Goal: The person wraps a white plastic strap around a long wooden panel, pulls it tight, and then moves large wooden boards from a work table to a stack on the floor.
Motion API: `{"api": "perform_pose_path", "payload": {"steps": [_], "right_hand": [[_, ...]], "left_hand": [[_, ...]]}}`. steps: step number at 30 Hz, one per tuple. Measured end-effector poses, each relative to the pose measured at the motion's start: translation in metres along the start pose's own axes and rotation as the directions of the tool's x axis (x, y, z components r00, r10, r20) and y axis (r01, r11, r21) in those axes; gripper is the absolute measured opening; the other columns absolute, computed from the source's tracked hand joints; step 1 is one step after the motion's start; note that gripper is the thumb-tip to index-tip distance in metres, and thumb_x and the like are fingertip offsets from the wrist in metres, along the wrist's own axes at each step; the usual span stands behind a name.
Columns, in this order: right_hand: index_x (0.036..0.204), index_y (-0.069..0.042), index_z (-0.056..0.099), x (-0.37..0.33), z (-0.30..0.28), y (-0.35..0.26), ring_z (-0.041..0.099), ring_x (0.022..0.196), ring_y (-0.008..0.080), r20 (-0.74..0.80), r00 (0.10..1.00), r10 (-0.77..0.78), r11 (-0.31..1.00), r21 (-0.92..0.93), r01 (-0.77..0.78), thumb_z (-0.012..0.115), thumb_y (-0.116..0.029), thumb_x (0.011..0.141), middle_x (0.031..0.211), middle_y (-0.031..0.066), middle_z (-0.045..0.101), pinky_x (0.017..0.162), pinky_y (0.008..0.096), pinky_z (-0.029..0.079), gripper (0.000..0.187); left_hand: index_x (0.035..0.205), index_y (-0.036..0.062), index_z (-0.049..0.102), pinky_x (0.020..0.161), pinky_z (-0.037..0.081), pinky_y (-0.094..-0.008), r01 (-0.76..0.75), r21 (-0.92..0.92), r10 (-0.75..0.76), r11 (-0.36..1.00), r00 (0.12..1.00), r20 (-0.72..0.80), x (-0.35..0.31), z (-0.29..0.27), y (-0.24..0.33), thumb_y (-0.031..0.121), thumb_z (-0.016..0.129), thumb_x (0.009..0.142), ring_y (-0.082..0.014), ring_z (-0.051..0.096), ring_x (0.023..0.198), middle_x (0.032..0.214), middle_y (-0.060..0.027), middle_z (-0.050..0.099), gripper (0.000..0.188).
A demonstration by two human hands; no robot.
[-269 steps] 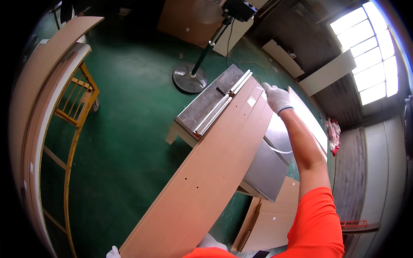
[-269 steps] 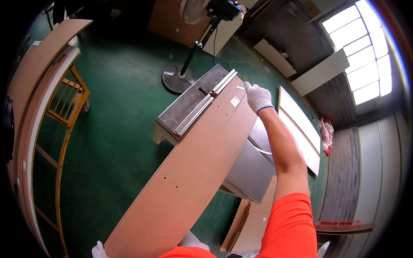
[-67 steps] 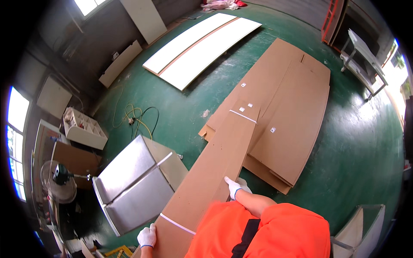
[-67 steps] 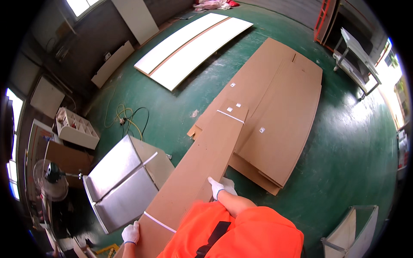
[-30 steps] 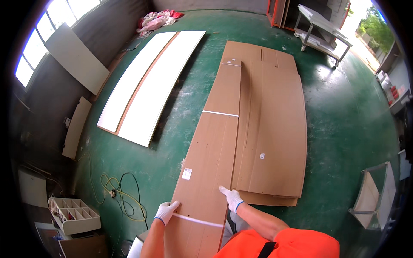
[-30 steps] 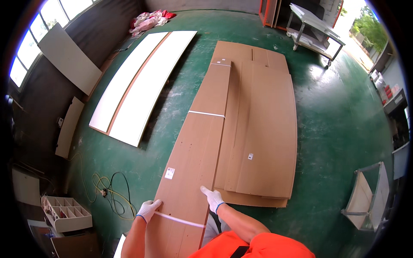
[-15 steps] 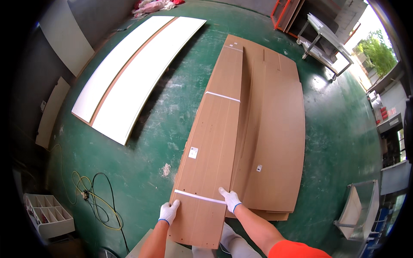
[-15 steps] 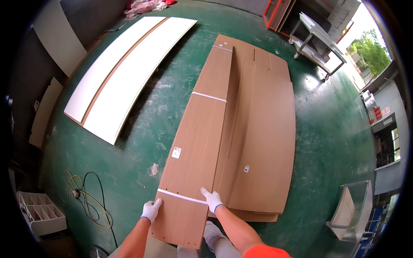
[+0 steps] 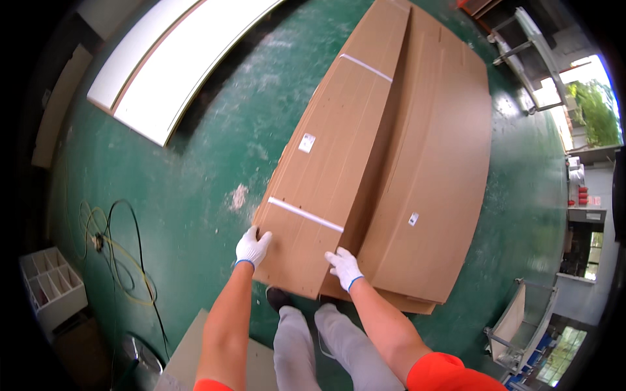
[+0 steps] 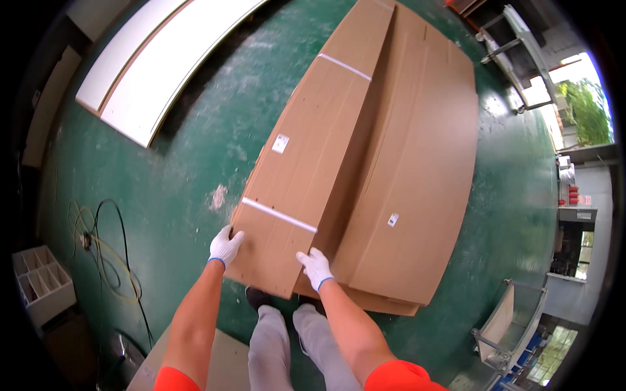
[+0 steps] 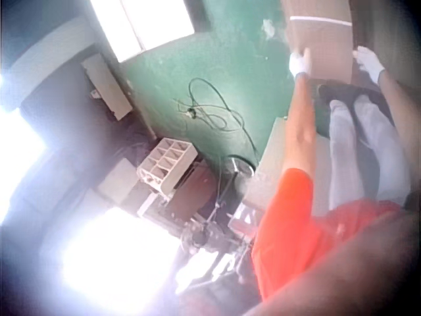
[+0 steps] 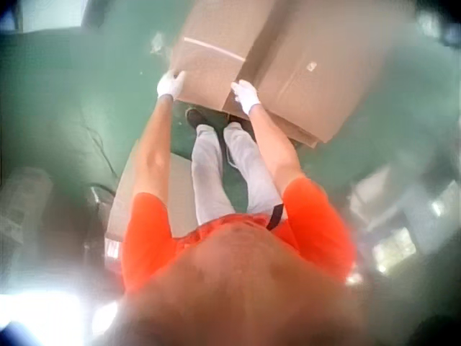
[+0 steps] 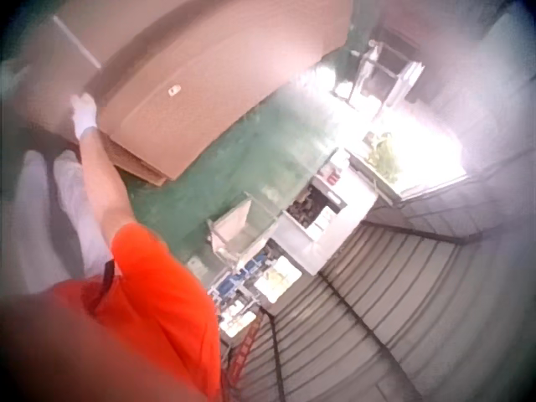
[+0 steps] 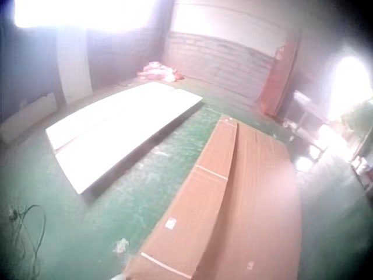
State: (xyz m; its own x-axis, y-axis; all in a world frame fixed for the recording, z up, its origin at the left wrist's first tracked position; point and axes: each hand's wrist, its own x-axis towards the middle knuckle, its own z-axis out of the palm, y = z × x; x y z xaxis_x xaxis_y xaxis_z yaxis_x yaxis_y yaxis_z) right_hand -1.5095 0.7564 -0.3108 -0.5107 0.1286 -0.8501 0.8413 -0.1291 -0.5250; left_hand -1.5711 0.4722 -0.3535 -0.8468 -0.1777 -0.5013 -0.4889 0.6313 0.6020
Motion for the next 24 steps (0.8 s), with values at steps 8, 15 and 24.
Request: {"api": "perform_pose_path", "payload": {"steps": [8, 15, 24], "right_hand": [[0.117, -0.004, 0.068, -0.121, -0.022, 0.086, 0.064, 0.081, 0.0158, -0.144, 0.943, 0.301, 0.946, -0.084, -0.315, 0.075, -0.023, 0.089, 0.098, 0.0062, 0.068, 0.064, 0.0316, 0.053, 0.034], [0.107, -0.002, 0.071, -0.213, -0.076, 0.066, 0.064, 0.082, 0.0158, 0.014, 0.999, 0.043, 0.897, -0.440, -0.032, 0.075, -0.027, 0.087, 0.093, 0.0068, 0.070, 0.069, 0.0312, 0.053, 0.033], [0.111, 0.004, 0.071, -0.298, -0.161, -0.027, 0.068, 0.106, 0.0298, 0.255, 0.967, -0.018, 0.639, -0.741, 0.207, 0.070, -0.033, 0.085, 0.110, 0.0214, 0.072, 0.094, 0.0367, 0.051, 0.045]], "left_hand": [[0.116, 0.0009, 0.069, 0.100, 0.049, -0.0437, 0.381, 0.103, -0.393, 0.919, 0.860, 0.324, -0.251, 0.006, -0.069, 0.050, 0.057, 0.089, -0.0380, 0.065, 0.113, 0.116, -0.0245, 0.069, 0.057], [0.117, -0.0023, 0.069, 0.099, 0.049, -0.0422, 0.564, 0.019, -0.543, 0.826, 0.786, 0.295, -0.403, -0.069, -0.026, 0.045, 0.061, 0.089, -0.0358, 0.067, 0.110, 0.114, -0.0235, 0.071, 0.055], [0.115, -0.0025, 0.069, 0.089, 0.053, -0.0344, 0.325, -0.307, -0.363, 0.894, 0.929, -0.073, -0.499, -0.101, 0.047, 0.032, 0.065, 0.093, -0.0243, 0.070, 0.098, 0.105, -0.0177, 0.074, 0.041]]}}
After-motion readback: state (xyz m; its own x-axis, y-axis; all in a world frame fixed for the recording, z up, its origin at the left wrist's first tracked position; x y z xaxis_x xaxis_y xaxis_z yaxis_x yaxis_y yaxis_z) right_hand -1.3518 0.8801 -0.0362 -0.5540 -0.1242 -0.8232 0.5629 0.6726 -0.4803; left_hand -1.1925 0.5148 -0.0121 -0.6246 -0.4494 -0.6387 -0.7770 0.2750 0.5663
